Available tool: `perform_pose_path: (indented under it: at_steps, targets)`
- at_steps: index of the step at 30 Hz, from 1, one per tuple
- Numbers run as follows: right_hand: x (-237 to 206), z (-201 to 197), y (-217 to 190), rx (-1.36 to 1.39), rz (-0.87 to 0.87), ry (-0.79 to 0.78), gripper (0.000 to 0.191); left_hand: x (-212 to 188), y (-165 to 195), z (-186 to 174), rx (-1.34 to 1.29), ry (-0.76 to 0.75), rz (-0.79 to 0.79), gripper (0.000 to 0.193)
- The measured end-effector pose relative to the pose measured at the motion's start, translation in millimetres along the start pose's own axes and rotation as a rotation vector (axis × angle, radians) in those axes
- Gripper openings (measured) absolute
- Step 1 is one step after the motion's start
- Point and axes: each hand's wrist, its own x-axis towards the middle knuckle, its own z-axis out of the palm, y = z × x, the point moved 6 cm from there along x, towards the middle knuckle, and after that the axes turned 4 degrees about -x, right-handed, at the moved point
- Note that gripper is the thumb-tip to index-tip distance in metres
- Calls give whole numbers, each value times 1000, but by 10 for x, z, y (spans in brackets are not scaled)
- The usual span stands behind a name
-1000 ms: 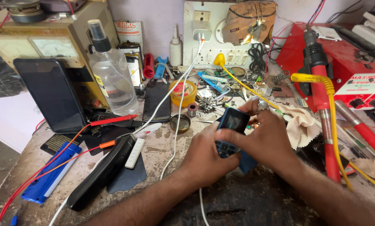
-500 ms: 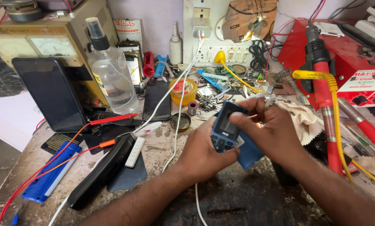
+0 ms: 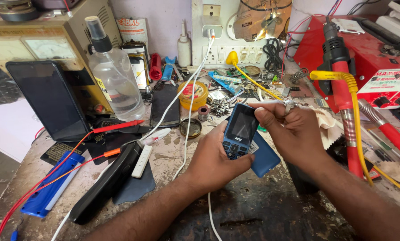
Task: The person uses a screwdriver to remove screws from the back of a black mobile phone, then removes the battery. They connect a charging cable to a blue mobile phone, insert a battery, and press the power button to test it. Finally, they reassemble the blue phone and place it on the workbench.
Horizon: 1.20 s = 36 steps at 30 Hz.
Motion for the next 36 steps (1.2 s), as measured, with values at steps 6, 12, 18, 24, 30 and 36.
perform_pose_path:
  at_steps: [6, 12, 18, 24, 30, 36]
  targets:
    - [-70, 122, -229, -69, -237, -116, 55, 9, 11, -63, -135, 15, 7, 44]
    - [-34, 90, -89, 155, -97, -157, 48, -1, 2, -31, -204, -7, 34, 44]
    - [-55, 107, -82, 127, -62, -105, 44, -6, 27, -43, -112, 15, 11, 43]
    - [-74, 136, -166, 151, -216, -107, 47, 1, 88, -101, -6, 67, 116, 44]
    - [-62, 66, -36, 107, -105, -2, 31, -20, 81, -55, -9, 50, 136, 41]
    - [-128, 126, -135, -21, -286, -77, 50, -14, 78, -121, -30, 65, 130, 44]
